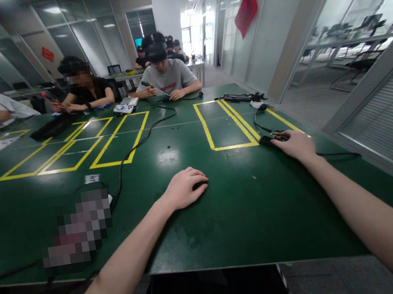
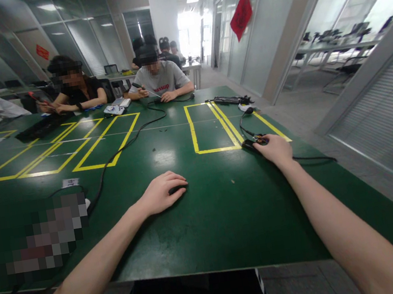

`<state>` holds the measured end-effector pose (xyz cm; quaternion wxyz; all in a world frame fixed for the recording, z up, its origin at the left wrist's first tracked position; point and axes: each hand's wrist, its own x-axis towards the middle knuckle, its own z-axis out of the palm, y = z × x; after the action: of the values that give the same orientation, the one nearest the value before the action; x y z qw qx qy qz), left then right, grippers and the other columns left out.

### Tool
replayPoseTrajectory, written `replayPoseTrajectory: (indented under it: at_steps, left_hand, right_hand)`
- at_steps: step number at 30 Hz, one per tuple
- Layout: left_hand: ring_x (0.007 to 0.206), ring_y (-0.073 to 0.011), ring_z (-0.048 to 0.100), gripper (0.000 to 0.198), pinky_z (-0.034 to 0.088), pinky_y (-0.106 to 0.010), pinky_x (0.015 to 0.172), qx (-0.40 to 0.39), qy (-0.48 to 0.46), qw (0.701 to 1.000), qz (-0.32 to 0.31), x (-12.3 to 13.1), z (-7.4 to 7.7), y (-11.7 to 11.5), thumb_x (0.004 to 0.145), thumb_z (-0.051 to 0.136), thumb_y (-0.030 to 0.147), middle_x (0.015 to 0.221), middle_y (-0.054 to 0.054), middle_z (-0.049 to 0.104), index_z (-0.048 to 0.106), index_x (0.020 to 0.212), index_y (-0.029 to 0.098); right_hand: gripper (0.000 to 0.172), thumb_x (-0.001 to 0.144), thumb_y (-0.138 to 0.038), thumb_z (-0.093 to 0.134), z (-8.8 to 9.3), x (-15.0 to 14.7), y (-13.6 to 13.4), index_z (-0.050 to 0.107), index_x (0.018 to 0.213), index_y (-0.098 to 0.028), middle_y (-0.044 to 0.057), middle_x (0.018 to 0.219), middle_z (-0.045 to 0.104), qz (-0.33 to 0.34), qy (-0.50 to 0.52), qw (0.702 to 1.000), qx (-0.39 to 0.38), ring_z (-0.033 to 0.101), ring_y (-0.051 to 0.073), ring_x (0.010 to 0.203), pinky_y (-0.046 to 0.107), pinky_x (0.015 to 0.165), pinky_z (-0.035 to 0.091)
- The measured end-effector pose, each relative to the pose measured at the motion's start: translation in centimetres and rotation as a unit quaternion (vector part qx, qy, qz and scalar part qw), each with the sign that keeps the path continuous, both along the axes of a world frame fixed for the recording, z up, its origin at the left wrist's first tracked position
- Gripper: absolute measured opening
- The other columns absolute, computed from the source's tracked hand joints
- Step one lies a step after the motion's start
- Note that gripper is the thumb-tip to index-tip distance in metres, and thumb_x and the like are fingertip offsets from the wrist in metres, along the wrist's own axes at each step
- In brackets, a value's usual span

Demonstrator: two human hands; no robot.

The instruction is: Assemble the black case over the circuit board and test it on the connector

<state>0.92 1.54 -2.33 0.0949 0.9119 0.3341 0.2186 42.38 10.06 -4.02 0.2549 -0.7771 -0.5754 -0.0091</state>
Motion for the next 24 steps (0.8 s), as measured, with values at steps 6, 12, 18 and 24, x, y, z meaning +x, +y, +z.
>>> replayPoseTrajectory:
  at_steps: [6, 12, 18, 24]
  left_hand:
    - [0.110, -0.0236, 0.067, 0.026, 0.055, -0.040, 0.097, 0.008, 0.002, 1.000, 0.019, 0.1, -0.1, 0.3, 0.098, 0.059, 0.028, 0.119, -0.007, 0.074, 0.071, 0.120, 0.021]
    - [0.121, -0.0297, 0.060, 0.047, 0.050, -0.046, 0.104, 0.048, -0.040, 0.998, 0.020, 0.0, 0.3, 0.1, 0.090, 0.069, 0.045, 0.133, -0.014, 0.066, 0.064, 0.129, 0.019]
    - [0.080, -0.0221, 0.063, 0.047, 0.052, -0.034, 0.076, 0.013, -0.008, 1.000, -0.017, -0.1, 0.8, -0.3, 0.078, 0.074, 0.065, 0.080, -0.004, 0.067, 0.065, 0.087, 0.020]
    - [0.102, -0.0279, 0.065, 0.066, 0.054, -0.040, 0.090, 0.010, 0.003, 1.000, 0.004, -0.8, 0.7, 0.2, 0.077, 0.080, 0.055, 0.113, -0.011, 0.071, 0.062, 0.129, 0.018]
  right_hand:
    - [0.037, 0.080, -0.044, 0.071, 0.6, -6.6, -1.0, 0.077, 0.107, -0.019, 0.013, 0.109, 0.077, 0.147, 0.009, 0.989, -0.009, 0.072, 0.031, 0.102, 0.039, 0.081, 0.057]
    - [0.027, 0.082, -0.034, 0.072, 0.0, -15.6, -5.2, 0.075, 0.106, -0.022, 0.006, 0.100, 0.076, 0.478, 0.052, 0.876, 0.046, 0.073, 0.024, 0.089, 0.036, 0.081, 0.058]
    - [0.029, 0.081, -0.035, 0.077, 0.1, -19.7, -8.3, 0.074, 0.107, -0.022, 0.007, 0.104, 0.074, 0.619, 0.087, 0.780, 0.023, 0.072, 0.024, 0.093, 0.035, 0.084, 0.057]
    - [0.030, 0.084, -0.033, 0.075, 0.4, -18.9, -7.7, 0.072, 0.111, -0.022, 0.008, 0.103, 0.073, 0.548, 0.126, 0.825, 0.055, 0.071, 0.023, 0.092, 0.037, 0.085, 0.058]
